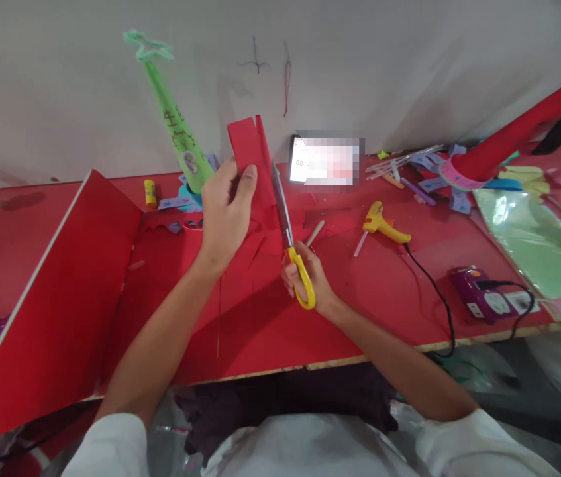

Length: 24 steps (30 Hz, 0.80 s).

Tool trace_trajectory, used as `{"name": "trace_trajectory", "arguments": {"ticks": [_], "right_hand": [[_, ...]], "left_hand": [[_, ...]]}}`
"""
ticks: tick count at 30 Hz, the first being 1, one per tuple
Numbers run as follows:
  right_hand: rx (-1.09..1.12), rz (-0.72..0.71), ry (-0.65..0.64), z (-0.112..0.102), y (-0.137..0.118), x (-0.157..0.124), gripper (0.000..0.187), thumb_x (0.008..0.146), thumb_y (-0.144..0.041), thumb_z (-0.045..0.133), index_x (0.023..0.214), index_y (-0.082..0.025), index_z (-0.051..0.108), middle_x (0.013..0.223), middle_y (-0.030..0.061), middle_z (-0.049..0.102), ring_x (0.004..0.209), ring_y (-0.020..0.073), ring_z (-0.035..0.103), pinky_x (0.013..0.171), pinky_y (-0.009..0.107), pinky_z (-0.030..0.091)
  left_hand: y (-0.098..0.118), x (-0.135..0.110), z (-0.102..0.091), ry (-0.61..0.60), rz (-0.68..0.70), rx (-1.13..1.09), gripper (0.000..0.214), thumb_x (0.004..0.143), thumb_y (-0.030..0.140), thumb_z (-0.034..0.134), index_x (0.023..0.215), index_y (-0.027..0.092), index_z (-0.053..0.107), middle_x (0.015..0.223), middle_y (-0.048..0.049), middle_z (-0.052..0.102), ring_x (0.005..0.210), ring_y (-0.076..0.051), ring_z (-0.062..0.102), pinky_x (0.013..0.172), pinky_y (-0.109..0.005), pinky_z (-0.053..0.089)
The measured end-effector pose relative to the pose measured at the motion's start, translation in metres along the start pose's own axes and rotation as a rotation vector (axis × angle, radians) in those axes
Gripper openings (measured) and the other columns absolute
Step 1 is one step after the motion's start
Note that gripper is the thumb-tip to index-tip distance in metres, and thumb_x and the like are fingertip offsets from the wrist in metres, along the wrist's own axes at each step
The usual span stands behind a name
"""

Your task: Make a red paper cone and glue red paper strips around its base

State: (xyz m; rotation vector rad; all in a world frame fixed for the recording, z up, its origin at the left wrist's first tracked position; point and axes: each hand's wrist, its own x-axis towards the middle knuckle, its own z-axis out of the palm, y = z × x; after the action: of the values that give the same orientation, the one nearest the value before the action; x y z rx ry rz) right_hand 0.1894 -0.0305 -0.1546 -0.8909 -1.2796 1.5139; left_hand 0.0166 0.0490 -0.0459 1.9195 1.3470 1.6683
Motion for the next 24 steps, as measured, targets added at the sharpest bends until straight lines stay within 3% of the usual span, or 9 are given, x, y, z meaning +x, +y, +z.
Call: {"name": "trace_trajectory", "arguments": {"ticks": [4,9,17,24], "right_hand": [[0.054,-0.034,-0.053,0.002,0.003,0.004,0.069,0.08,-0.092,0.066,0.092,-0.029,0.04,0.07,-0.0107,0.042,0.047,0.0076,0.037,0.04,0.022,0.036],[-0.033,-0.055,-0.085,-0.001,0.012,0.005,0.07,0.08,-0.092,0.066,0.093,-0.029,0.04,0.08,-0.0067,0.041,0.057,0.0095,0.036,0.045,0.024,0.034],[-0.071,-0.055,-0.093,-0.003,0.012,0.002,0.068,0.083,-0.092,0.064,0.094,-0.029,0.041,0.079,-0.0068,0.037,0.057,0.0107,0.034,0.046,0.026,0.031],[-0.071,-0.074,-0.087,-0.003,0.01,0.001,0.068,0.084,-0.092,0.062,0.094,-0.028,0.041,0.077,-0.0076,0.037,0.056,0.0101,0.033,0.047,0.026,0.031]], "left_hand": [[-0.001,0.003,-0.005,0.013,0.029,0.026,0.065,0.103,0.077,0.052,0.074,0.023,0.029,0.068,0.0006,0.028,0.066,-0.015,0.038,0.062,-0.035,0.028],[-0.002,0.004,-0.007,0.037,0.049,0.038,0.065,0.102,0.077,0.054,0.075,0.023,0.03,0.068,0.0004,0.028,0.071,-0.017,0.041,0.065,-0.036,0.027],[-0.008,0.004,-0.006,0.02,0.06,0.022,0.064,0.102,0.076,0.054,0.075,0.022,0.031,0.068,0.001,0.025,0.069,-0.014,0.034,0.065,-0.035,0.026],[0.0,0.001,-0.005,0.017,0.034,0.007,0.062,0.102,0.072,0.059,0.075,0.023,0.033,0.067,0.0013,0.03,0.071,-0.016,0.042,0.066,-0.035,0.031]]}}
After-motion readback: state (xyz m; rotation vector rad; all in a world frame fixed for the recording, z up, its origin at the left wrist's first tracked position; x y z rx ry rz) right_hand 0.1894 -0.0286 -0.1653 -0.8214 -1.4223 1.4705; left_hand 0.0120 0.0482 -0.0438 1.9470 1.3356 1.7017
